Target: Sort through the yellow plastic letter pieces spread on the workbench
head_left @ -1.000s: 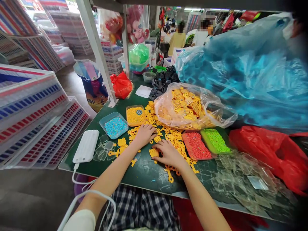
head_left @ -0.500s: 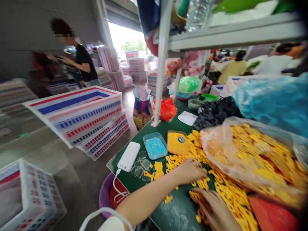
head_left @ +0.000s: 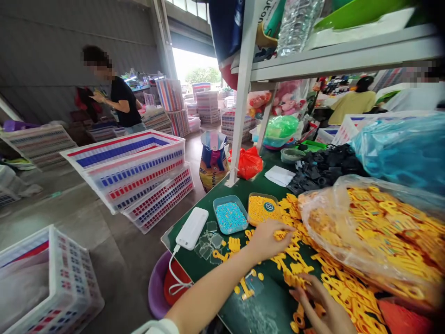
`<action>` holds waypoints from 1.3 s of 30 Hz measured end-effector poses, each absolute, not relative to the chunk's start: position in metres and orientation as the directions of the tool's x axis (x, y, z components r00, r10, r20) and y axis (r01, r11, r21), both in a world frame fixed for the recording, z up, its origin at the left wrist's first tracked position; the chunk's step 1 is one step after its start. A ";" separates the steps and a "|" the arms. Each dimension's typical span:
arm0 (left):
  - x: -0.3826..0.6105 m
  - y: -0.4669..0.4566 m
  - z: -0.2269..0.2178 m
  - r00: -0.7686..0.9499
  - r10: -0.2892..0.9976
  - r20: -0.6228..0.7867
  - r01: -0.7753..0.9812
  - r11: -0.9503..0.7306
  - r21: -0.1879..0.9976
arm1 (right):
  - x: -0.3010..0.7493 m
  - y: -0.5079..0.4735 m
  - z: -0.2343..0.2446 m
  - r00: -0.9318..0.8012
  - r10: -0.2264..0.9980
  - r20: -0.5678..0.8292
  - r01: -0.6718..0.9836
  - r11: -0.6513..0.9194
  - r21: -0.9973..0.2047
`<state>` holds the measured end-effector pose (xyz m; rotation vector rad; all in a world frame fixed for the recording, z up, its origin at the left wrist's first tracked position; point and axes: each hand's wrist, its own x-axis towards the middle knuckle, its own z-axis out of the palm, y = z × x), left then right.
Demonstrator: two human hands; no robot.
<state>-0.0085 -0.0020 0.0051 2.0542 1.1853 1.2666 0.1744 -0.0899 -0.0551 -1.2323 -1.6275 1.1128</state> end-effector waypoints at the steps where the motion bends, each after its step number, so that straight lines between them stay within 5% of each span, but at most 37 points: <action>1: -0.013 -0.003 0.007 0.139 0.878 0.458 0.343 -0.476 0.810 | 0.169 -0.091 -0.053 -0.119 0.992 0.041 0.185 0.062 -0.981; 5: -0.020 -0.007 0.010 0.170 0.908 0.384 0.207 -0.413 0.887 | 0.156 -0.087 -0.041 0.061 0.982 -0.181 -0.137 -0.171 -0.976; 9: -0.009 -0.021 0.011 0.355 0.834 0.422 0.143 -0.495 0.857 | 0.153 -0.083 -0.022 0.171 0.946 -0.276 -0.406 -0.188 -0.894; 17: 0.003 -0.026 -0.001 0.539 0.471 0.698 0.298 -0.882 0.364 | 0.151 -0.084 0.005 0.152 0.945 -0.290 -0.674 -0.116 -0.729; 25: 0.014 -0.038 0.000 0.609 0.421 0.672 0.424 -0.889 0.174 | 0.152 -0.085 -0.001 0.101 0.928 -0.359 -0.765 -0.158 -0.625; 39: 0.010 -0.029 0.004 0.620 0.371 0.692 0.166 -0.923 0.346 | 0.151 -0.084 0.007 -0.121 0.935 -0.332 -0.762 -0.302 -0.572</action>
